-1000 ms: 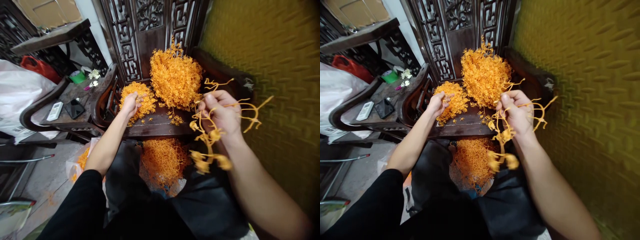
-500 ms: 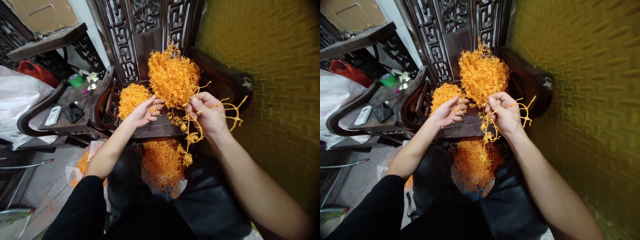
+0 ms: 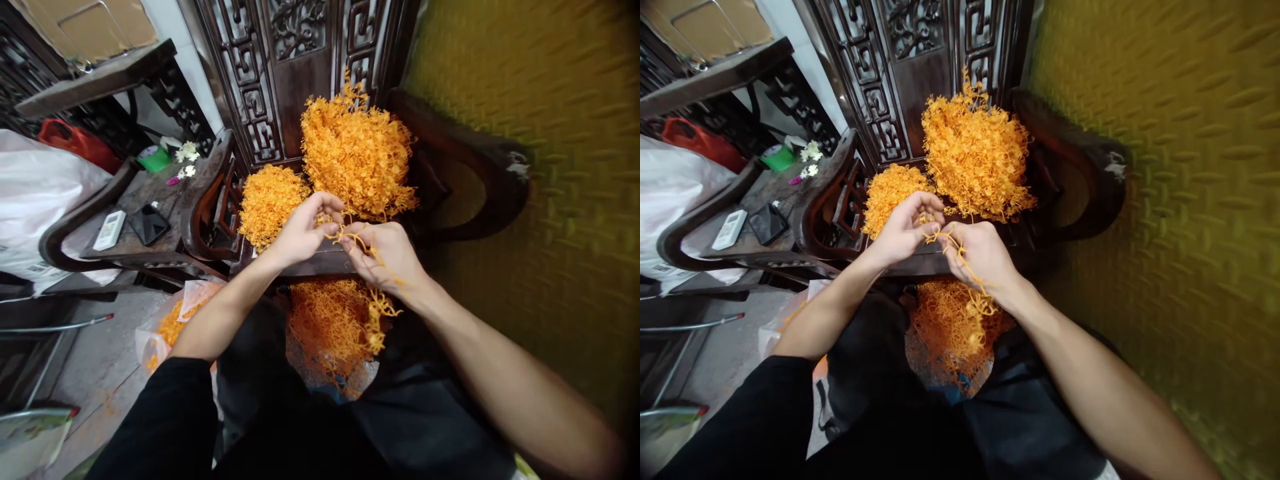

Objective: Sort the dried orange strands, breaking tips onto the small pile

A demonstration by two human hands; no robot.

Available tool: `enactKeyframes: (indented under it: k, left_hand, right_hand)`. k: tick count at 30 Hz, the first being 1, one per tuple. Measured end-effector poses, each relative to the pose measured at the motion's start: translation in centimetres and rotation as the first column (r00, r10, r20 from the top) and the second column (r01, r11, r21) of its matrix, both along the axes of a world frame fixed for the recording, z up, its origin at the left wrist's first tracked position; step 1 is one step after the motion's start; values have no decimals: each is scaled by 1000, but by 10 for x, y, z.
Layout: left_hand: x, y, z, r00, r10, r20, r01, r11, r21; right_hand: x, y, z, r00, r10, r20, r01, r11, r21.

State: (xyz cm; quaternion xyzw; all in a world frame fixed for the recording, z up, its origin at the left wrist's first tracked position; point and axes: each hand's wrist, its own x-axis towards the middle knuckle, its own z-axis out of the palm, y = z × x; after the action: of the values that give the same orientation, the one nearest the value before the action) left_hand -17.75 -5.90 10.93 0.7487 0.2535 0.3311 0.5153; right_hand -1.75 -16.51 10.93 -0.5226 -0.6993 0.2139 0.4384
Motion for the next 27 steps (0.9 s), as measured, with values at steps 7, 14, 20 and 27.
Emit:
enactKeyframes:
  k: [7, 14, 20, 27]
  left_hand:
    - [-51, 95, -41, 777, 561, -286, -434, 806, 402]
    - [-81, 124, -82, 677, 479, -559, -208, 853, 479]
    - [-78, 115, -75, 669, 516, -535, -225, 827, 516]
    - [-10, 8, -32, 951, -292, -102, 254, 926, -280]
  right_hand:
    - [-3, -12, -9, 917, 371, 144, -337, 916, -215]
    - [8, -5, -46, 854, 412, 318, -147, 777, -612]
    - [22, 1, -28, 985, 121, -123, -157, 927, -340]
    - [21, 7, -6, 772, -64, -632, 8, 996, -91]
